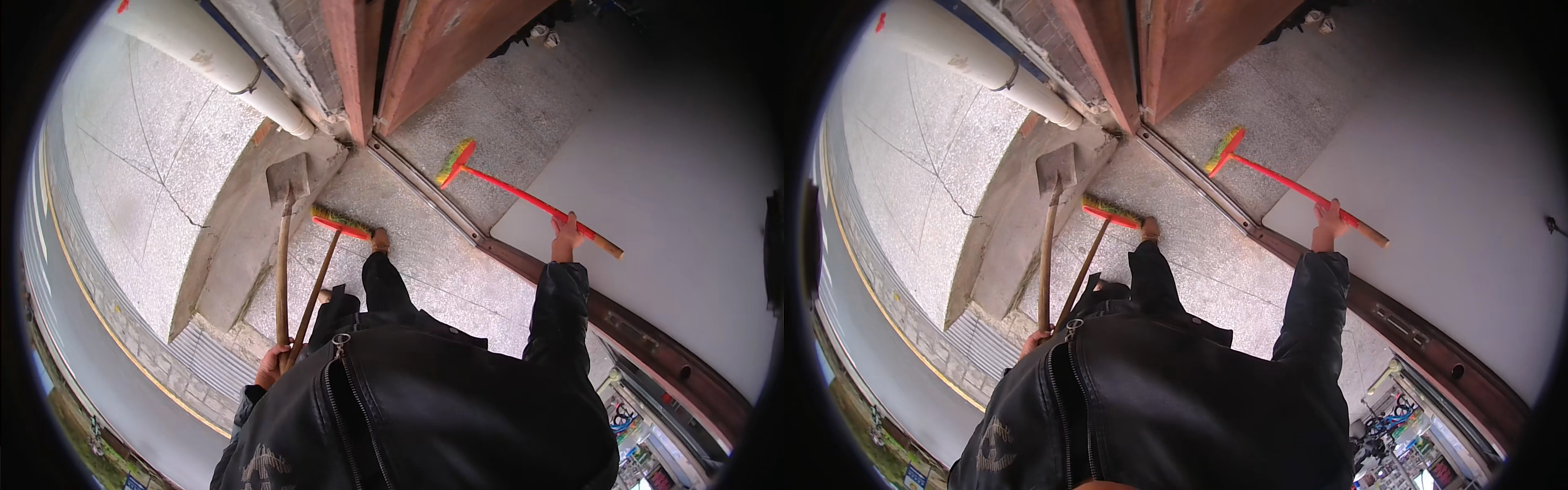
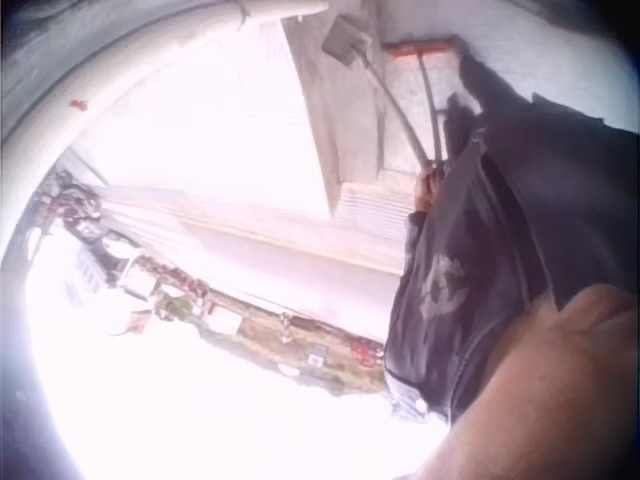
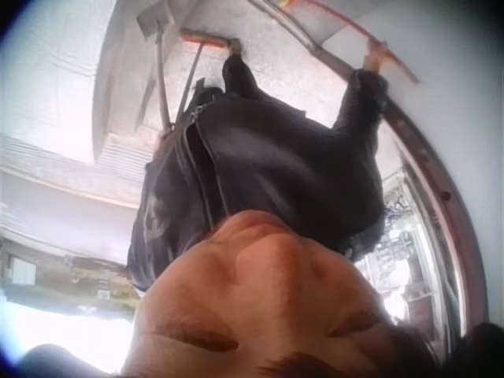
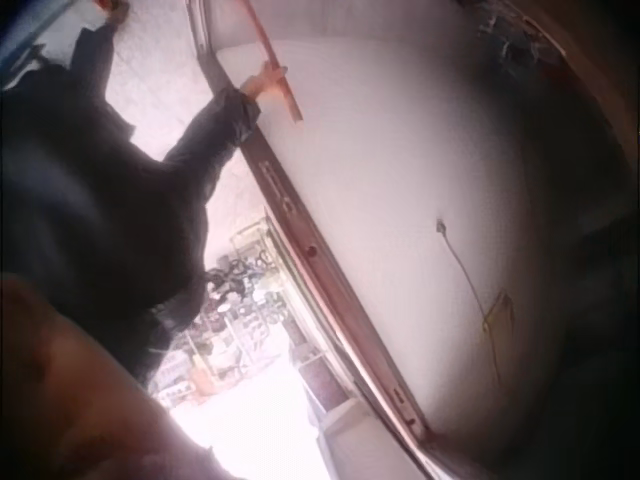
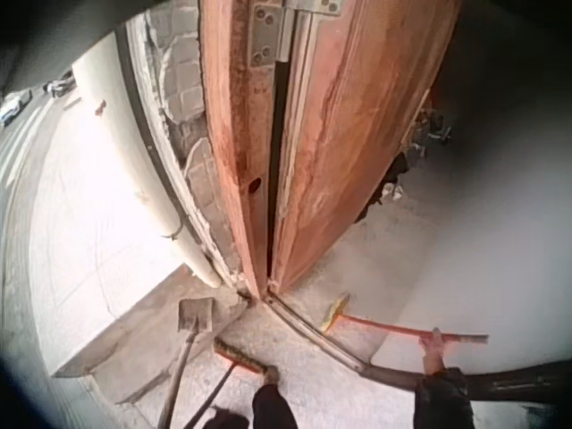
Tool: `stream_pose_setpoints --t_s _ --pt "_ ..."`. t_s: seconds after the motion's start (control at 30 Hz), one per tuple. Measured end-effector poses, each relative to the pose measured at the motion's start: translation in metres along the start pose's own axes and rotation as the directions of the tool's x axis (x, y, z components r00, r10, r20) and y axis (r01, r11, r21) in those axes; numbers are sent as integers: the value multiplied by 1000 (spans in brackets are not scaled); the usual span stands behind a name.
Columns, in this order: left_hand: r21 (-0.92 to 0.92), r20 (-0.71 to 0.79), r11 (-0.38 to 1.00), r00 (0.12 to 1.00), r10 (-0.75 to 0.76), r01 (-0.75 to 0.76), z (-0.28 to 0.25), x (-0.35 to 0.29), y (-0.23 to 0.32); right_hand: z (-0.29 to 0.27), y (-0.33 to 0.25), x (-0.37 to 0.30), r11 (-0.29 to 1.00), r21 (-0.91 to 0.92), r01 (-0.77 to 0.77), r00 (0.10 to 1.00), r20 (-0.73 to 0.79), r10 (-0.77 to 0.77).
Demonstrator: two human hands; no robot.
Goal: The person sweeps the tiled floor of a shop using a broom and dustpan, moving debris toward the entrance. They briefly use a hair dryer on a salon chair before resuming sweeping.
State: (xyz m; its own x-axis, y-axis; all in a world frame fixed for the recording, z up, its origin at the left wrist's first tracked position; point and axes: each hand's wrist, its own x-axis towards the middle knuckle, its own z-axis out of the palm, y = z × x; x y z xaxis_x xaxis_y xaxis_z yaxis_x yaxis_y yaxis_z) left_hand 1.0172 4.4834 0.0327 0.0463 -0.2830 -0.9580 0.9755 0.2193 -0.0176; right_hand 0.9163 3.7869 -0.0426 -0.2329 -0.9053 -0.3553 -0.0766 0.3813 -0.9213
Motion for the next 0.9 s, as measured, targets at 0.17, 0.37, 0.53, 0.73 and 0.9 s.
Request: stream_pose_setpoints --t_s 0.17,0.37,0.53,0.73,0.9 --pt "306 -100 950 990 103 -68 -15 5 6 -54 44 44 951 277 -140 975 -129 181" --pt "356 -151 934 988 35 22 -14 10 10 -119 19 90 971 239 -32 968 -235 90" --pt "151 -123 984 989 -77 95 -21 29 9 -92 82 39 936 -181 -302 949 33 313" --pt "263 -23 959 995 -100 102 -59 51 21 14 216 -328 477 -876 -71 -264 477 838" --pt "317 29 944 994 -108 93 -86 58 33 10 263 -515 439 -870 226 -405 326 854"
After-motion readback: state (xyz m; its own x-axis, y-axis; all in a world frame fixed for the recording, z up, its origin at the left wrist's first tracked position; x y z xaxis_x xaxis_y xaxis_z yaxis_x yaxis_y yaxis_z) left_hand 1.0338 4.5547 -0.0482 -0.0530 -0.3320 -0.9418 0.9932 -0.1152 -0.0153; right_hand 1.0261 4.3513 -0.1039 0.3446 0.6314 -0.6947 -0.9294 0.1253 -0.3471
